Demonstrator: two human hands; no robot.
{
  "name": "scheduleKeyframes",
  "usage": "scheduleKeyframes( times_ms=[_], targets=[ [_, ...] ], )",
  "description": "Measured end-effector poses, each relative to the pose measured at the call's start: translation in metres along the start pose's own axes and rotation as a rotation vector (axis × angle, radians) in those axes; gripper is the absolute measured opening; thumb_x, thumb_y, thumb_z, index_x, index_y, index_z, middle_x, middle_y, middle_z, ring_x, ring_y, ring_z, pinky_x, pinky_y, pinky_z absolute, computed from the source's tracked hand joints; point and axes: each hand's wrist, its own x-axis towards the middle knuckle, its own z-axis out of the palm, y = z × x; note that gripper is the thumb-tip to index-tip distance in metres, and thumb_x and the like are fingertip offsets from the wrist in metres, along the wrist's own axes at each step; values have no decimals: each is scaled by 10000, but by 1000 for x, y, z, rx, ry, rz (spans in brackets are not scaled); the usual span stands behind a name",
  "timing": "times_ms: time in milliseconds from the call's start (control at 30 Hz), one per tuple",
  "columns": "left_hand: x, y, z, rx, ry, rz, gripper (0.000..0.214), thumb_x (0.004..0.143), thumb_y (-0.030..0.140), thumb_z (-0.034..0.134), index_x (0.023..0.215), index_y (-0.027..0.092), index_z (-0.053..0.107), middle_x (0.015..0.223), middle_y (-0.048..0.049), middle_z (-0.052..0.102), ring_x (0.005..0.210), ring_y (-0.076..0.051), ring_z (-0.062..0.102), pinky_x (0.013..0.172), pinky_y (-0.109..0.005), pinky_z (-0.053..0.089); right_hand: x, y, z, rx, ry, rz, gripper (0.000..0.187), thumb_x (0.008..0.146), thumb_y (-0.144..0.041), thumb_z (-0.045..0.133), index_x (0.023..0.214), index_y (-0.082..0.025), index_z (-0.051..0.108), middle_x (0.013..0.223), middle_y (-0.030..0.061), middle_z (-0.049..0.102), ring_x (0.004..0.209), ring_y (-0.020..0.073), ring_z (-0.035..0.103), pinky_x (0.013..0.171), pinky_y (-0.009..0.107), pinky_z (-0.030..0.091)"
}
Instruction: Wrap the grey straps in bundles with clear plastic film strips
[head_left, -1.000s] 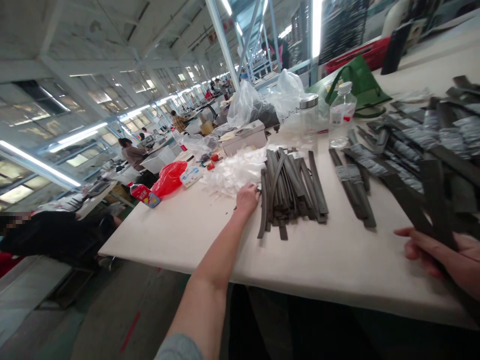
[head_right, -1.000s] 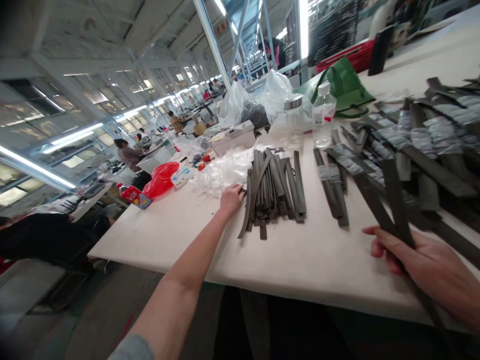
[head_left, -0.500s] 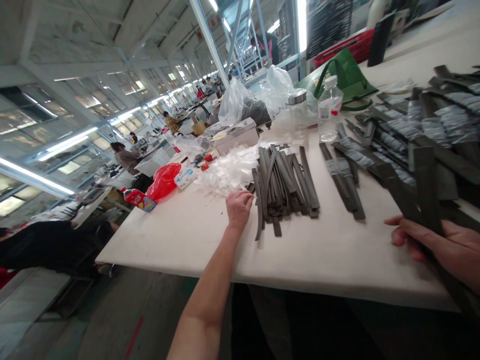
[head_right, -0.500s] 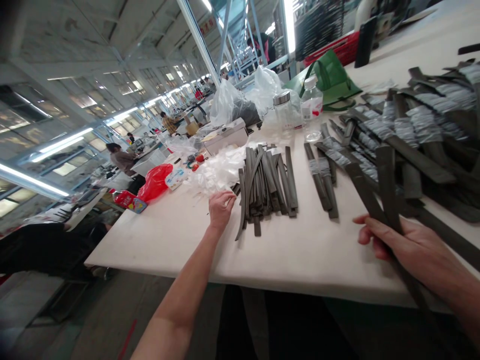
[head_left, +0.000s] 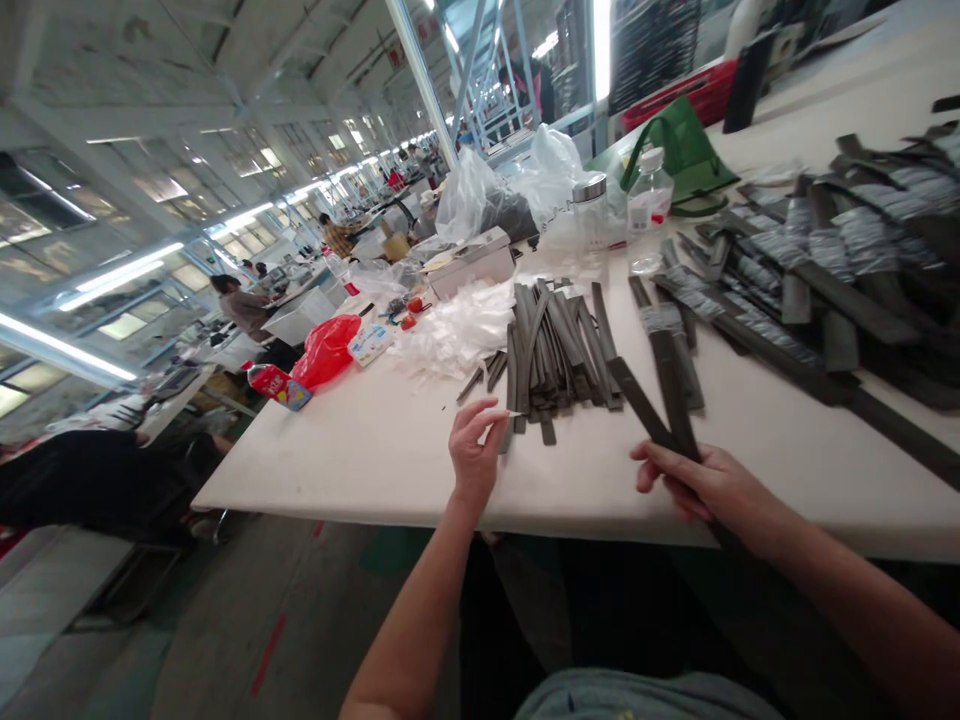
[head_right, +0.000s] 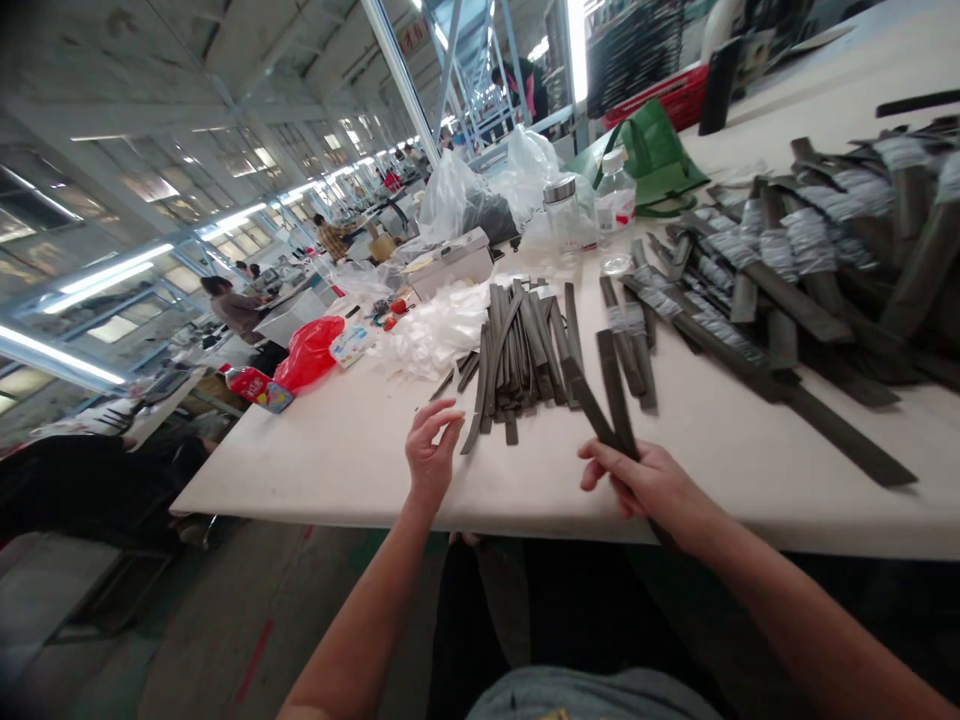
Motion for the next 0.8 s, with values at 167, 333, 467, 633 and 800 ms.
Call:
scheduleKeyframes(
  times_ms=[167,333,467,633,800],
  targets=[
    [-34,36,-3,76,-123,247,136,815,191,664,894,286,718,1081,-42,663,1080,-199,572,933,-405,477,1,-12,56,133,-241,86,512,842,-591,535,1128,-167,569,856,75,717,373,30,280,409,208,439],
    [-55,51,-11,148,-193,278,202,747,225,737,849,400,728,1023,1,704,1058,-216,595,971,-429,442,4,-14,80,224,-324,81,536,744,-549,681,1083,-142,599,556,-51,576,357,27,270,411,198,423],
    [-75,60,-18,41,-301,55,192,743,232,728,816,410,731,1007,-5,716,1064,-244,597,1019,-463,393,1,-10,84,242,-285,90,540,679,-411,760,1121,-154,585,693,0,652,514,85,520,437,176,398],
    [-96,76,-20,-206,-116,-384,169,793,331,659,938,258,708,1049,-73,691,1017,-246,609,959,-414,445,-5,-6,82,93,-111,-38,450,712,-355,707,1102,-162,593,762,21,676,630,116,556,451,170,403],
    [-93,83,-13,-511,-350,-841,264,797,394,646,933,185,733,902,-53,732,890,-217,648,883,-346,474,-14,-3,83,-56,-113,-175,360,768,-368,638,1072,-176,614,776,12,680,602,119,572,514,214,457]
  ],
)
